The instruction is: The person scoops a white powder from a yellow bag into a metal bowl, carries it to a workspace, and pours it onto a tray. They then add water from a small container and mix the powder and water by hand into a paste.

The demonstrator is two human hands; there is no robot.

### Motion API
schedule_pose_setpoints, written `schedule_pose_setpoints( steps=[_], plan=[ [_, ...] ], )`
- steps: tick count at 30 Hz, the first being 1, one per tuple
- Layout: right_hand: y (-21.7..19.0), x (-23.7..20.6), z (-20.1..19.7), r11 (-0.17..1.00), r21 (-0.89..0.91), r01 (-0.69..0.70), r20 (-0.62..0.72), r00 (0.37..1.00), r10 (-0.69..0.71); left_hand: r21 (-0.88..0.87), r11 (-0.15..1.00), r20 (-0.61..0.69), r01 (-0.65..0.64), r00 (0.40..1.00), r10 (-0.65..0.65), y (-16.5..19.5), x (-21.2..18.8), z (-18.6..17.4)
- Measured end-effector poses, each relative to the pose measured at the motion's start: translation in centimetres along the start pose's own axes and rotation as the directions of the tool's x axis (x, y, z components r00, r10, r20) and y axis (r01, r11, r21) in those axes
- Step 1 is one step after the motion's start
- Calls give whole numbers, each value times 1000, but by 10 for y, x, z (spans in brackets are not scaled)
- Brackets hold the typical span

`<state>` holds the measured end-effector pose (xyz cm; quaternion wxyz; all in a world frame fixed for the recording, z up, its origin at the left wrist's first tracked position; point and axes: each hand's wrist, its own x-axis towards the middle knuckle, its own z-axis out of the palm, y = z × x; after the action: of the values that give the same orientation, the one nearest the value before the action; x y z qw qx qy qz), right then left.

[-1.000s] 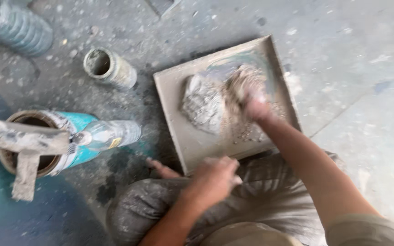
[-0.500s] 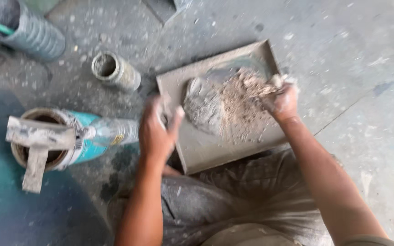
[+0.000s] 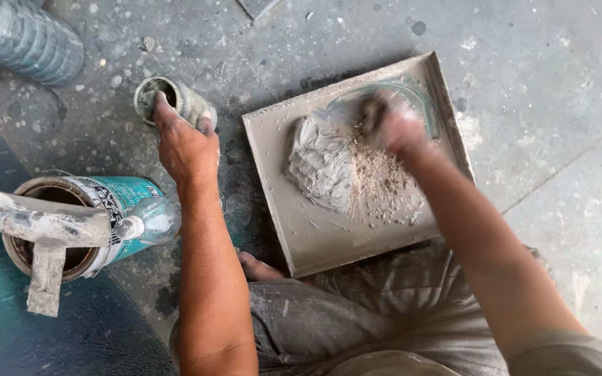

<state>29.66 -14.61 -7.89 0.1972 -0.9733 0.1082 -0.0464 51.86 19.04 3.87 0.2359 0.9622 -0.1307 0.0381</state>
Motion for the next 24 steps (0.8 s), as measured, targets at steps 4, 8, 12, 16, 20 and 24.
schedule_pose_setpoints(
  steps=[4,8,12,16,20,24],
  plan=[
    [-39,-53,23,939,-289,187,93,981,-167,91,996,-46,-14,999,19,-11,7,8],
    [-38,-115,0,977,-127,173,229,963,-141,60,998,-121,-32,992,39,11,2,2],
    [-34,-125,-42,819,395,-416,333,896,294,70,981,-62,-183,980,188,48,-18,-40],
    [-46,-109,-95,201,968,-148,6,819,574,105,897,42,-430,903,428,93,-44,-109],
    [-63,-99,-112,-16,981,193,-140,761,633,113,808,467,-578,749,471,155,-71,-145],
    [-62,-92,-82,-451,892,26,288,737,612,-3,554,613,-833,436,659,212,-106,-132]
  ],
)
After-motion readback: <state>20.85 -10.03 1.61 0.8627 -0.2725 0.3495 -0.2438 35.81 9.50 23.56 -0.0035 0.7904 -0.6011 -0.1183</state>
